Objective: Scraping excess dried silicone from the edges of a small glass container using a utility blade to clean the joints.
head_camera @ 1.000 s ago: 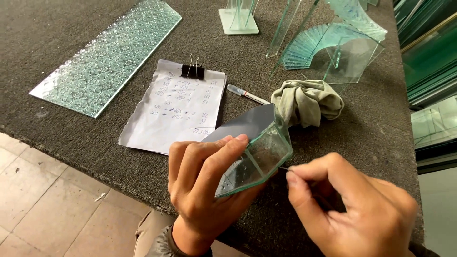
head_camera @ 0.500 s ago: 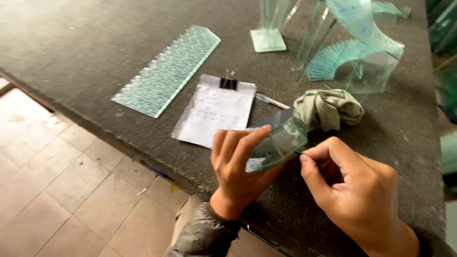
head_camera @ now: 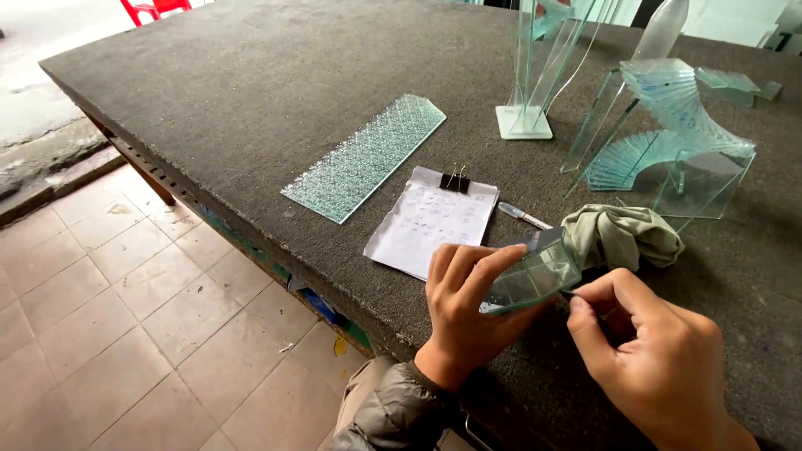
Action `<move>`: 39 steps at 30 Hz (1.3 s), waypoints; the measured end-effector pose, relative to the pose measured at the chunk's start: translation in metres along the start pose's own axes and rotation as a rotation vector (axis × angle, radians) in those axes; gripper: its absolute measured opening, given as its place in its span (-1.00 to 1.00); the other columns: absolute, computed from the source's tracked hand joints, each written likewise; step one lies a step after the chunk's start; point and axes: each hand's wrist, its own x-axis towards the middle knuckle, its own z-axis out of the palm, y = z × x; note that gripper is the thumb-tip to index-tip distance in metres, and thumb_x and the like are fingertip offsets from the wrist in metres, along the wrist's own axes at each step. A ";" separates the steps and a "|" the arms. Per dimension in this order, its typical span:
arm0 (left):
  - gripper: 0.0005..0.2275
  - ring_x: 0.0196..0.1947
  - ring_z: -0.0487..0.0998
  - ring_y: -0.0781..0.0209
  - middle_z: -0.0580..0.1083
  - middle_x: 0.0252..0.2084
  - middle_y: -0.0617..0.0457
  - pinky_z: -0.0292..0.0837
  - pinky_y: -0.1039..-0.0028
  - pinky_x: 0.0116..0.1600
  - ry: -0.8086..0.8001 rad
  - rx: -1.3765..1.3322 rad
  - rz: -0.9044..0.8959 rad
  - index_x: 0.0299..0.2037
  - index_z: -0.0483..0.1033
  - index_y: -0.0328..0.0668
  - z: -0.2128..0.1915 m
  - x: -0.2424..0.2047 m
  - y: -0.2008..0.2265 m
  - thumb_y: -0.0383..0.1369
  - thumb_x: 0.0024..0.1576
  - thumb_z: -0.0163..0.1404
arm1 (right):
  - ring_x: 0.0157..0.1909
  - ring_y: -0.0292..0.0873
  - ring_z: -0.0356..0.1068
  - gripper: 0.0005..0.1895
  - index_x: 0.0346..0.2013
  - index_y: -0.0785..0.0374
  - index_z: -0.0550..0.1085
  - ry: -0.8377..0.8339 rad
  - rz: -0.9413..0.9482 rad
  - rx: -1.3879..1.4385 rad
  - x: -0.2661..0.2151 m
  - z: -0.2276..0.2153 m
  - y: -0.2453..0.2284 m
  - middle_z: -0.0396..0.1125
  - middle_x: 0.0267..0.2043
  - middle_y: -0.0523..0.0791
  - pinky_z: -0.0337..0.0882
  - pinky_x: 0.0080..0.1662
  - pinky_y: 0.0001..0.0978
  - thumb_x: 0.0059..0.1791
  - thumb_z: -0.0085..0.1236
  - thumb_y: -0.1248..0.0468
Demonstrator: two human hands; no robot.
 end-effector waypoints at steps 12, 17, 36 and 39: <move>-0.60 -0.08 0.59 0.03 0.60 -0.03 0.03 0.50 0.24 0.09 0.004 -0.012 -0.022 0.16 0.60 -0.05 0.000 -0.002 -0.004 -0.05 0.22 0.28 | -0.50 -0.33 0.49 -0.89 -0.30 -0.03 0.59 0.020 -0.066 0.139 0.010 -0.005 -0.007 0.53 -0.47 -0.38 0.45 -0.28 -0.38 0.08 0.18 0.11; -0.55 -0.03 0.59 0.05 0.61 0.04 0.03 0.52 0.24 0.14 0.028 0.001 -0.060 0.19 0.60 -0.03 0.004 -0.004 -0.008 -0.04 0.18 0.32 | -0.59 -0.32 0.36 -0.84 -0.14 0.12 0.60 0.102 -0.104 0.146 0.025 0.002 0.013 0.51 -0.47 -0.27 0.32 -0.46 -0.40 0.22 0.12 0.16; -0.53 0.03 0.61 0.02 0.63 0.11 0.01 0.49 0.25 0.14 -0.015 -0.047 -0.051 0.21 0.55 -0.11 0.002 -0.001 -0.014 -0.11 0.18 0.35 | -0.52 -0.17 0.50 -0.86 -0.16 0.14 0.59 -0.046 -0.221 0.197 0.134 0.034 -0.009 0.54 -0.49 -0.19 0.45 -0.40 -0.25 0.19 0.13 0.19; -0.56 -0.04 0.62 -0.01 0.64 0.07 -0.02 0.56 0.22 0.07 -0.058 -0.033 0.038 0.19 0.55 -0.17 0.000 0.000 -0.023 -0.15 0.22 0.33 | -0.49 -0.24 0.48 -0.82 -0.16 0.13 0.58 -0.010 -0.148 0.286 0.126 0.027 -0.010 0.53 -0.48 -0.24 0.43 -0.33 -0.28 0.19 0.10 0.15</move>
